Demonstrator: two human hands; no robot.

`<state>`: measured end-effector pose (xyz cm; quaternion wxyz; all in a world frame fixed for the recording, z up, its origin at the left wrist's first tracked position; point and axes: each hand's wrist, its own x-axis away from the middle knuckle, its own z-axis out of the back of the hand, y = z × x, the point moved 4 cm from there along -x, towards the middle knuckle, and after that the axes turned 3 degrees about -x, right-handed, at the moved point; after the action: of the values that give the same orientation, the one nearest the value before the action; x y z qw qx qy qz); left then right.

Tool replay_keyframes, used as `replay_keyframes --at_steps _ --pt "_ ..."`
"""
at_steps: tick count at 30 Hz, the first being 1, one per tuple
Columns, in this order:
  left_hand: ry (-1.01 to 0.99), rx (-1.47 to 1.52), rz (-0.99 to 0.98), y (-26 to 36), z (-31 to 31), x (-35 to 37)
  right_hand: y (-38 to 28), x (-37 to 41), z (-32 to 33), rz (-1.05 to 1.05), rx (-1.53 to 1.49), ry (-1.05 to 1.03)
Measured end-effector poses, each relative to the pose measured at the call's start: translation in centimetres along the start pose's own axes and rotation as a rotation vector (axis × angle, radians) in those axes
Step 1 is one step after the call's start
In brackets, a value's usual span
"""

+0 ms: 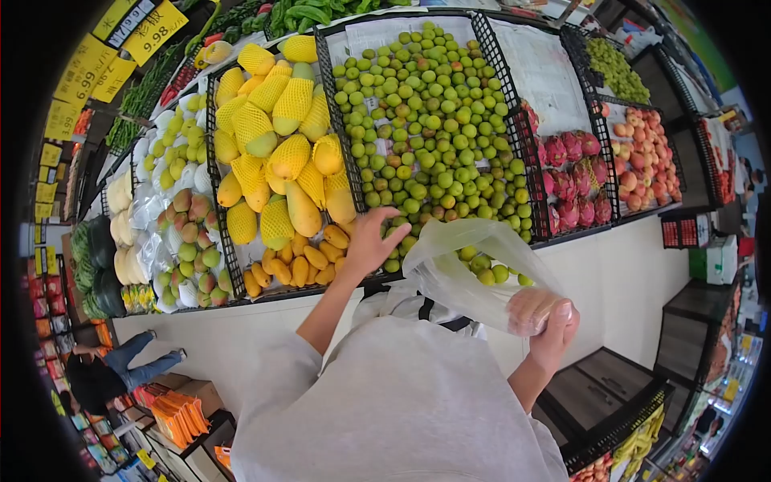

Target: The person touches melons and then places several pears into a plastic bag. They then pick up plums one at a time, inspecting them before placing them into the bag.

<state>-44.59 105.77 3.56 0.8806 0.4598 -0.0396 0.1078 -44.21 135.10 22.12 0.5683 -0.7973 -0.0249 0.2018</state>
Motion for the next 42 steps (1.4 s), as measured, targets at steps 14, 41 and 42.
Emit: replay_keyframes --at_steps 14,41,42 --pt "0.007 0.175 0.128 9.7 -6.1 3.1 1.5 -3.2 7.1 -0.177 -0.055 -0.265" --pt "-0.13 0.882 0.073 17.3 -4.7 -6.7 3.5 -9.2 13.4 -0.381 0.338 0.289" --pt "-0.139 0.86 0.07 16.4 -5.6 -7.3 4.2 -9.1 14.2 -0.392 0.374 0.329"
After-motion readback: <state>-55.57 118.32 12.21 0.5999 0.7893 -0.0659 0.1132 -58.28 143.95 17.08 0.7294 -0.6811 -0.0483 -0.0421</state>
